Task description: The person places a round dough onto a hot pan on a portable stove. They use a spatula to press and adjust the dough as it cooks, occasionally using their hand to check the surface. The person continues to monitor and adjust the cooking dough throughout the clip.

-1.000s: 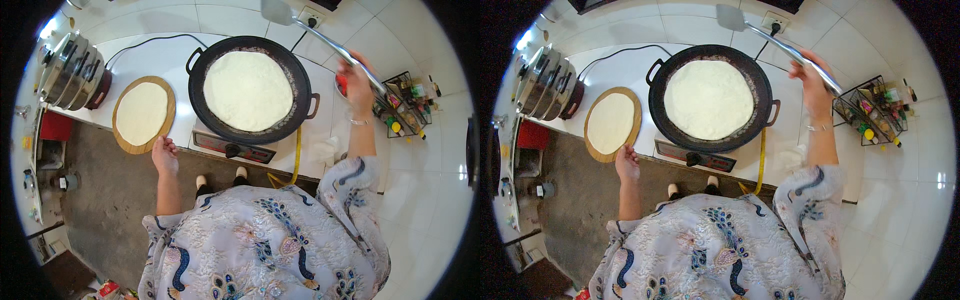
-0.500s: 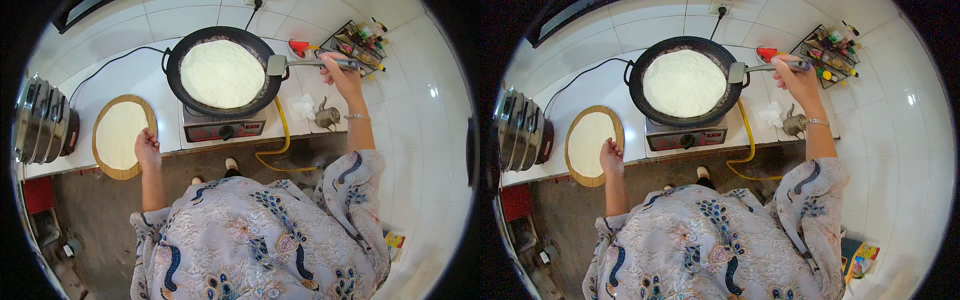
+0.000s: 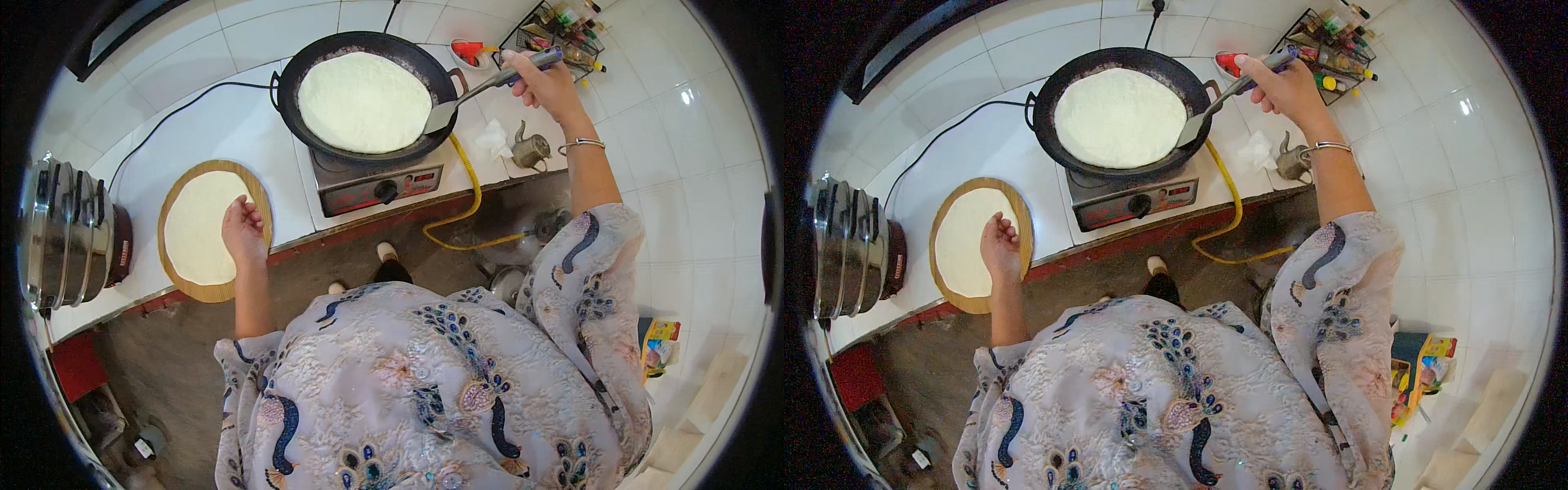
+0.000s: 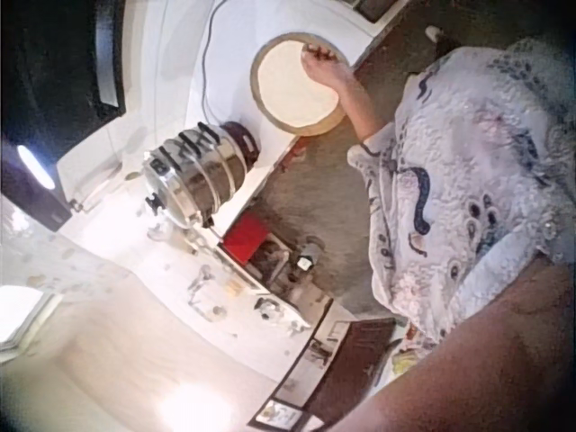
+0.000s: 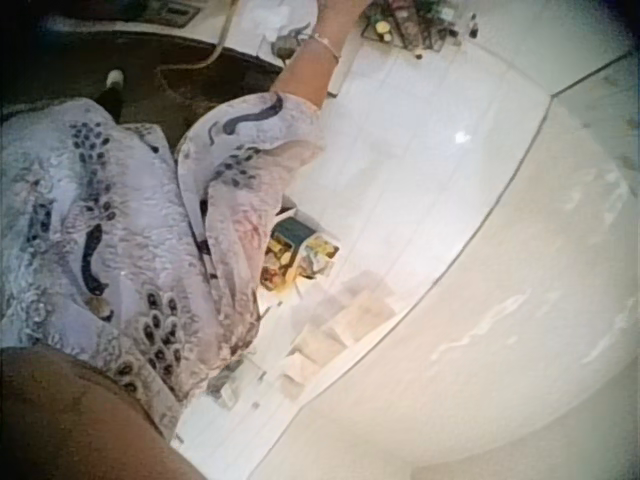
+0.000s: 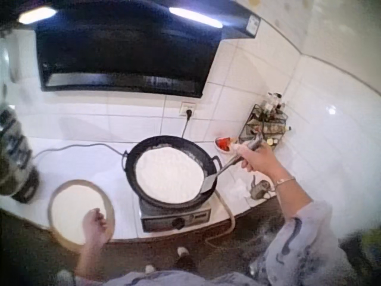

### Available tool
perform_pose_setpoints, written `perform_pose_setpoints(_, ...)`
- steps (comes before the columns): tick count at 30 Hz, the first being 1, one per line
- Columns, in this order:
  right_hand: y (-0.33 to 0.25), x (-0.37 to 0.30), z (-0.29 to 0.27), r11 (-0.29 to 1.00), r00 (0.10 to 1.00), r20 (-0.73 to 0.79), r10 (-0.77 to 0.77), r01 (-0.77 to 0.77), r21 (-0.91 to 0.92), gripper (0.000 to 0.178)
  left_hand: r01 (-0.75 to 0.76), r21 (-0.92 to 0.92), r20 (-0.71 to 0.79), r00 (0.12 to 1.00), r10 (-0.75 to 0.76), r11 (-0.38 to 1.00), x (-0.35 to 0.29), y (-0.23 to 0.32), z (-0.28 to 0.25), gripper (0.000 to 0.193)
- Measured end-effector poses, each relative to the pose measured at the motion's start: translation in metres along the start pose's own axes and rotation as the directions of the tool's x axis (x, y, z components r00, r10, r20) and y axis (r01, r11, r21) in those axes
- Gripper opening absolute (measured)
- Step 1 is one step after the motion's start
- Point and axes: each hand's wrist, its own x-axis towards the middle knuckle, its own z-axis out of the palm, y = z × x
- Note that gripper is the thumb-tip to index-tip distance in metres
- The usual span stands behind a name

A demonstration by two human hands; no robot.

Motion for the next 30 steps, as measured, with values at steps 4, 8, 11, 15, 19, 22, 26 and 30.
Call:
perform_pose_setpoints(4,0.001,-0.004,0.001,0.996,0.996,-0.03,0.082,-0.081,0.023,0.04,0.028,0.088,0.118,0.992,-0.038,0.996,0.008,0.003,0.039,0.021)
perform_pose_setpoints(8,0.013,-0.02,0.006,0.98,0.981,-0.091,0.174,-0.163,0.112,0.039,-0.042,0.216,0.261,0.965,-0.016,0.975,0.009,0.007,0.073,0.024)
perform_pose_setpoints(11,0.011,-0.038,0.013,0.961,0.97,-0.112,0.217,-0.192,0.2,0.04,-0.056,0.218,0.333,0.943,-0.021,0.974,0.014,0.001,0.086,0.025)
perform_pose_setpoints(15,0.011,-0.06,0.019,0.925,0.97,-0.026,0.241,-0.221,0.308,0.041,-0.091,0.277,0.386,0.922,-0.024,0.956,0.019,0.003,0.112,0.023)
perform_pose_setpoints(19,0.003,-0.096,0.03,0.865,0.97,0.032,0.24,-0.229,0.446,0.039,-0.264,0.412,0.493,0.869,0.031,0.872,0.026,0.011,0.139,0.03)
perform_pose_setpoints(22,0.013,-0.133,0.052,0.81,0.971,-0.009,0.24,-0.195,0.553,0.037,-0.417,0.473,0.634,0.773,0.029,0.776,0.037,0.006,0.158,0.038)
perform_pose_setpoints(26,0.038,-0.154,0.11,0.746,0.963,-0.121,0.24,-0.103,0.657,0.032,-0.651,0.526,0.789,0.614,-0.028,0.547,0.048,-0.02,0.19,0.045)
perform_pose_setpoints(30,0.043,-0.165,0.103,0.708,0.954,-0.199,0.224,-0.019,0.706,0.032,-0.783,0.515,0.856,0.492,-0.158,0.349,0.042,-0.046,0.216,0.053)
